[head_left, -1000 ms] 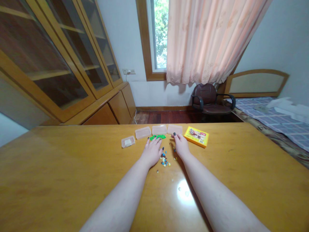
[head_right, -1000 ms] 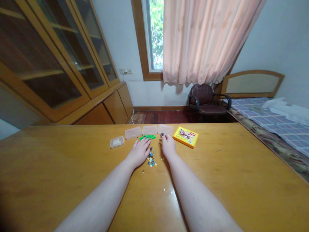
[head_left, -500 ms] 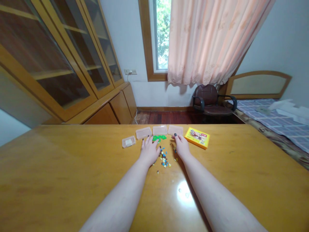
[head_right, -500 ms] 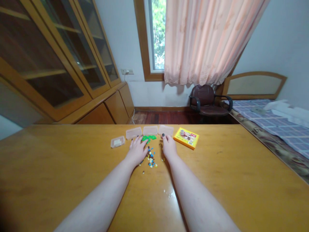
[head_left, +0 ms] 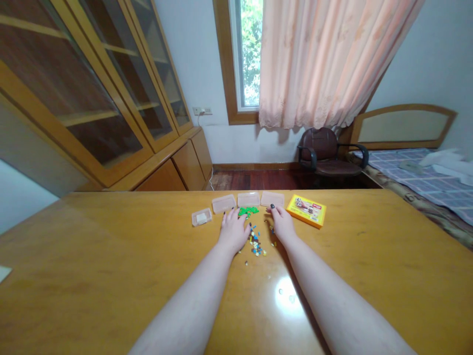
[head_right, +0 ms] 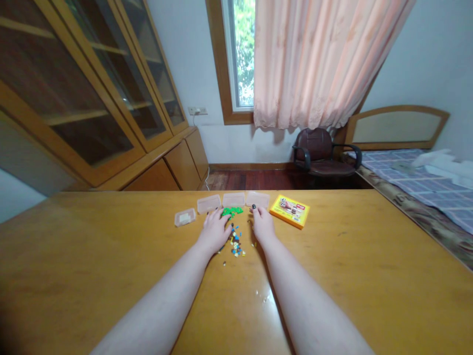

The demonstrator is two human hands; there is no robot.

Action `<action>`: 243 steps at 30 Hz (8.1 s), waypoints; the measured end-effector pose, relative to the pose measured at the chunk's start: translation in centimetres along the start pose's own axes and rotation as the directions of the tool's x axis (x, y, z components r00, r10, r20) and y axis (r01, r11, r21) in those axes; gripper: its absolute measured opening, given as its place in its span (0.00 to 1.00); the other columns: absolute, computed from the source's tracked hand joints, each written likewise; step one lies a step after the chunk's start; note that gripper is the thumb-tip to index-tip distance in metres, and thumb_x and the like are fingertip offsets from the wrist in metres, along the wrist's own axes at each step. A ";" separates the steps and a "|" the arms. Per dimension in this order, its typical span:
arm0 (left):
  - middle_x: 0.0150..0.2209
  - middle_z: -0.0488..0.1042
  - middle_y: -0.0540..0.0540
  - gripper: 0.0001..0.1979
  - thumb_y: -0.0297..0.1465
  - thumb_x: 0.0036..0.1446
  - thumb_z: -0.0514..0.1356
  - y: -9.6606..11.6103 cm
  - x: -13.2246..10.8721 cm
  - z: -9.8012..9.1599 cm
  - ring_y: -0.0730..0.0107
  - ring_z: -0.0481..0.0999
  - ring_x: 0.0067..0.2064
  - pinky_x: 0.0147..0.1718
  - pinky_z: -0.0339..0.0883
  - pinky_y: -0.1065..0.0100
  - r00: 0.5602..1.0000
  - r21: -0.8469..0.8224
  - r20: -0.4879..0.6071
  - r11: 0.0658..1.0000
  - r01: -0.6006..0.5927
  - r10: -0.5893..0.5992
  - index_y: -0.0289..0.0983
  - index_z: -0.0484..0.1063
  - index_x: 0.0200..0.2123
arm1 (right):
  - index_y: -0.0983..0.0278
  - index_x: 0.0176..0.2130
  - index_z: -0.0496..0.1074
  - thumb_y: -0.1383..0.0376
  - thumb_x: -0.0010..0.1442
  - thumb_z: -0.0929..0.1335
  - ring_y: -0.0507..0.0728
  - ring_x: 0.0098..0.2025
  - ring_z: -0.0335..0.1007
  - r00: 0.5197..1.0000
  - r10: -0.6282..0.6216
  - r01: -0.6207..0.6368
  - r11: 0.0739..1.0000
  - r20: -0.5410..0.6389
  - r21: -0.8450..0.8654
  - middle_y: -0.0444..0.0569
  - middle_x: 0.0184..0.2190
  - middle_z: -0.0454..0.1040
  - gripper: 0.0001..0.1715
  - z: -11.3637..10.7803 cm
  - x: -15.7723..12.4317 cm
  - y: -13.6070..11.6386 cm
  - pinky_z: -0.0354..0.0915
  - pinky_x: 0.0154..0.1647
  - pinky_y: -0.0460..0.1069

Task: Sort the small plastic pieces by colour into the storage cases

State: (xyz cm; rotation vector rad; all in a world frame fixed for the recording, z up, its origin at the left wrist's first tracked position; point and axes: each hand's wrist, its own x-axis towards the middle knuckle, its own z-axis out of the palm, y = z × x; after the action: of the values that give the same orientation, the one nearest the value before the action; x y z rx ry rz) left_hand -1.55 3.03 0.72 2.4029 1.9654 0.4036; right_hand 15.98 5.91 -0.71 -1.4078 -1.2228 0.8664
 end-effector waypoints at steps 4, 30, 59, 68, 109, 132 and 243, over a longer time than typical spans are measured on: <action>0.59 0.62 0.39 0.19 0.38 0.58 0.53 0.1 0.0 0.0 0.54 0.57 0.61 0.61 0.47 0.50 1.000 -0.013 0.000 1.000 0.011 -0.011 0.38 0.69 0.51 | 0.65 0.34 0.74 0.50 0.56 0.60 0.60 0.42 0.72 1.000 -0.007 0.007 1.000 0.000 -0.007 0.53 0.36 0.78 0.24 -0.1 0.0 0.1 0.63 0.45 0.54; 0.55 0.66 0.41 0.13 0.33 0.54 0.57 -0.2 0.1 0.6 0.55 0.62 0.58 0.59 0.52 0.52 0.998 -0.104 -0.068 0.995 -0.009 0.002 0.39 0.72 0.43 | 0.64 0.32 0.75 0.50 0.56 0.62 0.60 0.41 0.72 1.000 -0.014 0.014 0.999 -0.013 0.039 0.53 0.35 0.78 0.22 0.0 0.3 0.8 0.62 0.46 0.54; 0.53 0.70 0.42 0.21 0.27 0.55 0.51 0.1 -0.1 -0.8 0.60 0.67 0.54 0.56 0.58 0.58 0.992 -0.121 -0.084 0.989 0.086 -0.096 0.38 0.68 0.52 | 0.65 0.33 0.74 0.48 0.56 0.61 0.60 0.41 0.72 1.000 -0.010 0.010 1.000 0.009 0.021 0.54 0.36 0.78 0.25 0.0 0.3 0.6 0.63 0.45 0.54; 0.45 0.75 0.42 0.19 0.26 0.56 0.49 -0.6 -0.5 -1.4 0.59 0.72 0.47 0.47 0.65 0.61 0.983 -0.011 -0.010 0.983 0.183 -0.183 0.38 0.73 0.46 | 0.65 0.37 0.74 0.55 0.61 0.59 0.59 0.39 0.72 0.948 -0.162 0.213 0.963 0.275 -0.166 0.52 0.35 0.78 0.21 0.0 -1.1 -0.8 0.64 0.43 0.53; 0.65 0.52 0.39 0.30 0.37 0.59 0.49 -1.3 -4.4 -0.3 0.62 0.49 0.66 0.64 0.39 0.55 0.971 -0.151 0.190 0.981 -0.117 0.145 0.34 0.52 0.63 | 0.70 0.61 0.59 0.49 0.57 0.65 0.65 0.63 0.53 0.643 -0.276 0.696 0.599 0.715 -0.395 0.62 0.61 0.59 0.41 -1.1 -6.6 -1.6 0.49 0.63 0.60; 0.66 0.47 0.38 0.29 0.37 0.63 0.41 -1.8 0.3 0.6 0.62 0.46 0.67 0.64 0.39 0.55 0.976 -0.160 0.215 0.987 -0.009 0.043 0.31 0.47 0.65 | 0.68 0.62 0.57 0.54 0.65 0.55 0.59 0.66 0.46 0.830 -0.134 0.473 0.683 0.541 -0.557 0.56 0.64 0.54 0.32 -0.4 -1.2 0.2 0.41 0.66 0.57; 0.47 0.76 0.45 0.16 0.27 0.55 0.54 -1.5 -1.5 0.1 0.65 0.72 0.49 0.53 0.63 0.61 0.968 -0.371 -0.040 0.896 -0.245 0.248 0.39 0.76 0.45 | 0.67 0.55 0.66 0.57 0.64 0.59 0.61 0.63 0.52 0.885 -0.403 0.441 0.558 0.235 -0.703 0.57 0.61 0.61 0.26 -0.6 -0.7 0.6 0.43 0.64 0.59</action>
State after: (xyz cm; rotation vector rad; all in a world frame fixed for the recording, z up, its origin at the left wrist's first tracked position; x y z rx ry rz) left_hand -3.25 1.93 0.09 2.3904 1.4163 0.7010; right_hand 16.53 5.15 -1.28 -1.5883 -1.9926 0.0067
